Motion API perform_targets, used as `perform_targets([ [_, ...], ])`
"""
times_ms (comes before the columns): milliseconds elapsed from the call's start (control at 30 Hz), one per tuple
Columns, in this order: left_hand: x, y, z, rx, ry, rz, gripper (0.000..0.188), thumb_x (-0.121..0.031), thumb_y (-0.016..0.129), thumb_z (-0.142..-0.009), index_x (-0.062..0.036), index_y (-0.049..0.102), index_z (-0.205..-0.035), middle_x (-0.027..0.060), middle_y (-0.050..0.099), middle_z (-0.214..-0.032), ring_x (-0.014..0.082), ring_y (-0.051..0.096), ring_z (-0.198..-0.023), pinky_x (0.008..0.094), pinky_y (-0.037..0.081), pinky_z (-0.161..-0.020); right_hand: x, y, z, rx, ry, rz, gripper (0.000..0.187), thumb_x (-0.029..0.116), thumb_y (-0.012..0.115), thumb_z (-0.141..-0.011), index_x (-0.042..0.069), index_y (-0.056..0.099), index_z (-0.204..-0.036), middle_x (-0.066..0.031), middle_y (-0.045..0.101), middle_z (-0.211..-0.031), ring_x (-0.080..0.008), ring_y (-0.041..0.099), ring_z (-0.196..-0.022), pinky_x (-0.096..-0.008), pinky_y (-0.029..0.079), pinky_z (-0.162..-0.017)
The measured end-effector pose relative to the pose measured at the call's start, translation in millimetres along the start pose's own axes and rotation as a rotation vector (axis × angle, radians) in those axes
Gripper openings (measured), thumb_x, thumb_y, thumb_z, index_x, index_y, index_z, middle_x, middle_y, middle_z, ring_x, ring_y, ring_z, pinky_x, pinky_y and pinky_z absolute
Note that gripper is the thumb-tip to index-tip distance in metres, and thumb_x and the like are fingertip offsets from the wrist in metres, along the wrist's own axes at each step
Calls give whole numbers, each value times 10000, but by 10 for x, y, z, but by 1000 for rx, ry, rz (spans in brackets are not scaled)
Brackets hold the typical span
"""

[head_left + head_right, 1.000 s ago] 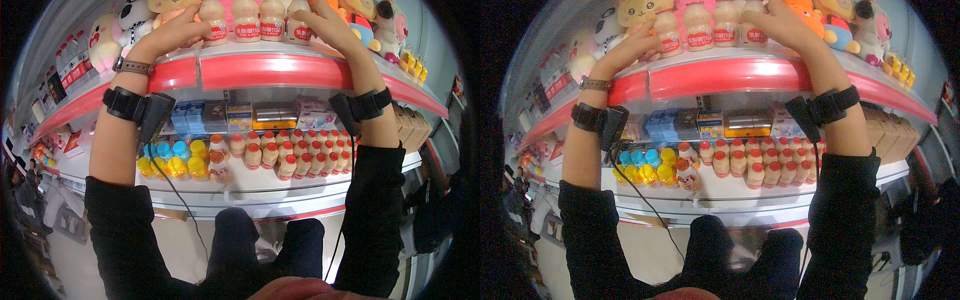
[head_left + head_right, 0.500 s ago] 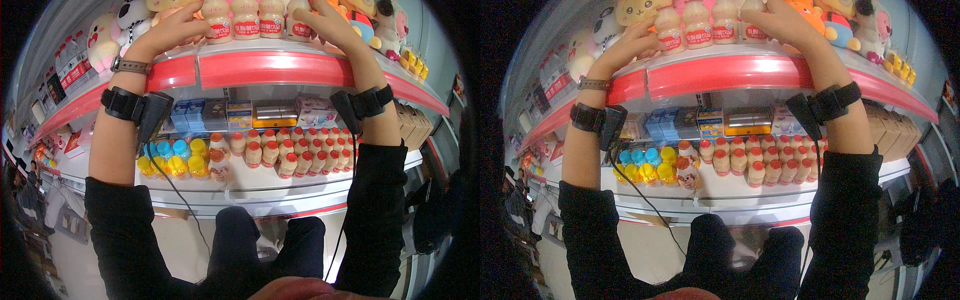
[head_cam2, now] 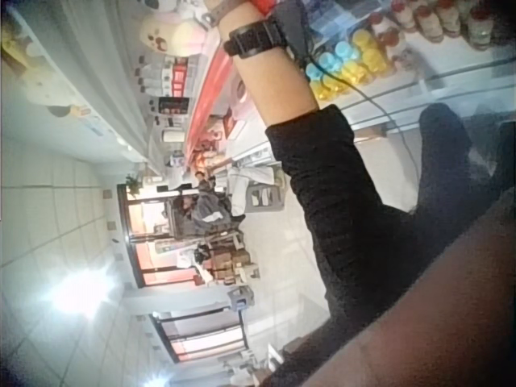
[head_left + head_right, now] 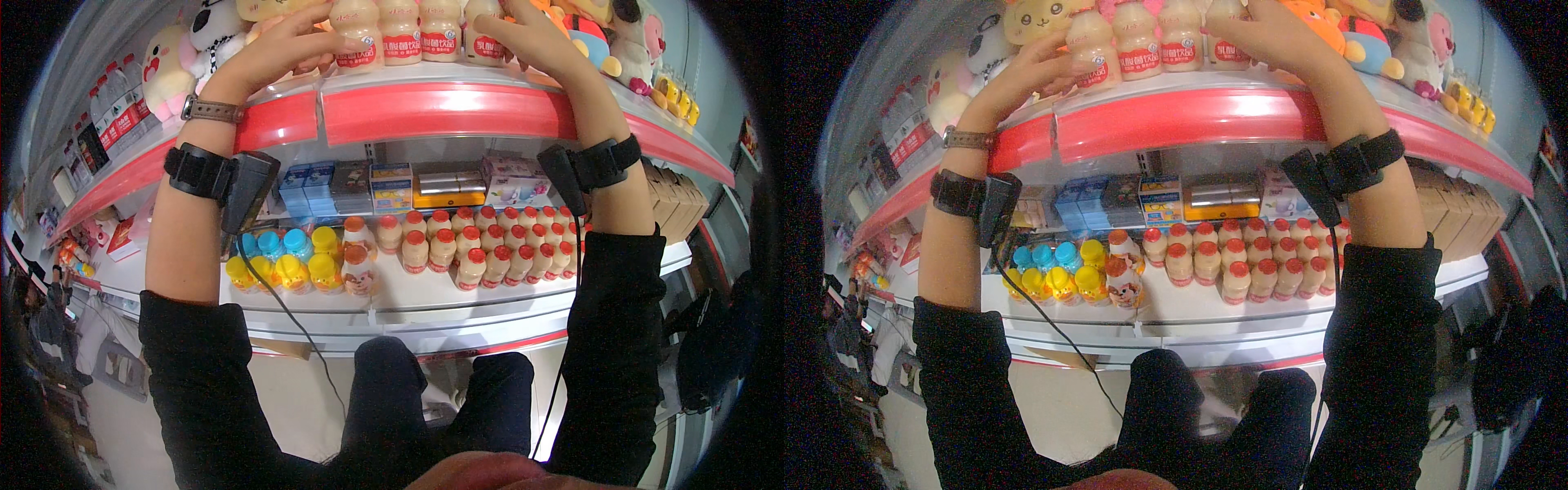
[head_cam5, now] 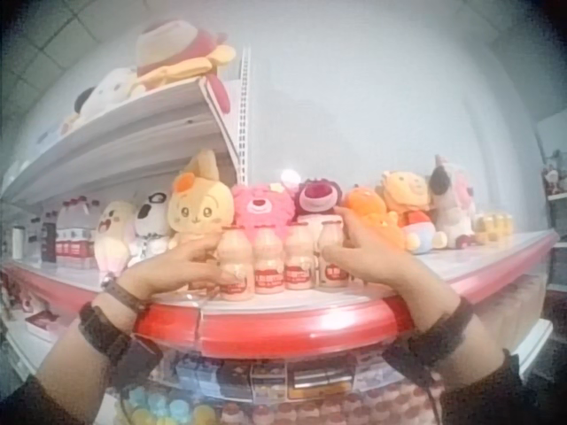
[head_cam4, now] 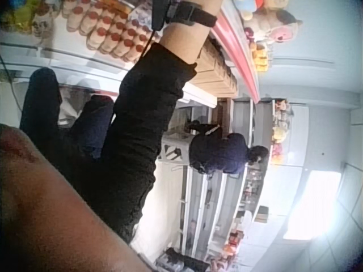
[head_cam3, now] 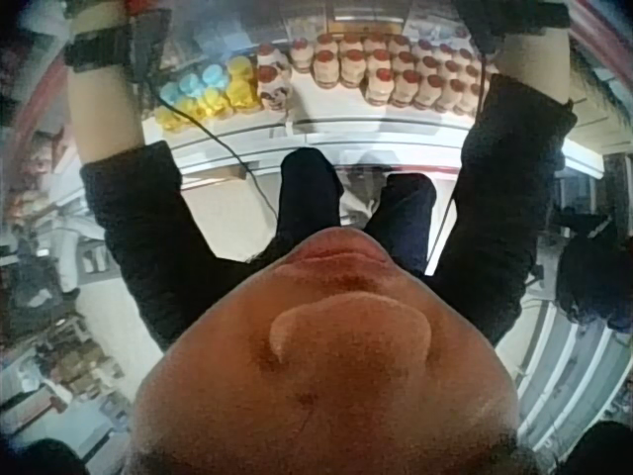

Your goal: The person organizes several small yellow jars and larger white bottles on store shelves by hand, moving the items one at a time and aligning them in rows.

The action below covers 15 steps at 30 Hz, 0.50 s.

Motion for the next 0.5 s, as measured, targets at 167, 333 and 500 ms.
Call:
perform_targets([
  [167,-85,79,35,-22,-2,-120,437,-311,648,-893,-59,523,-1228,-5,565,-718,34,475,-582,192,341,-498,189,-30,45,92,155,-94,733,224,637,-808,-28,305,-1411,-161,569,-1111,-197,576,-966,-307,485,-808],
  [333,-82,79,30,-20,-9,-93,440,-289,654,-898,-52,514,-1240,-2,580,-719,46,514,-587,208,402,-519,286,-75,79,165,209,-115,736,242,639,-815,-18,302,-1416,-154,567,-1107,-196,574,-959,-305,484,-803],
  [500,-158,151,19,-89,33,-262,477,-319,658,-897,-52,508,-1262,-3,582,-707,54,530,-578,213,409,-501,-17,16,12,28,-67,-134,742,253,640,-818,-18,298,-1418,-133,566,-1077,-178,568,-928,-288,483,-782],
])
Point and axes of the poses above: each hand's wrist, its own z-axis away from the middle knuckle, its own y-axis out of the palm, x = y × z, the point moved 1 cm from there along -z, towards the middle knuckle
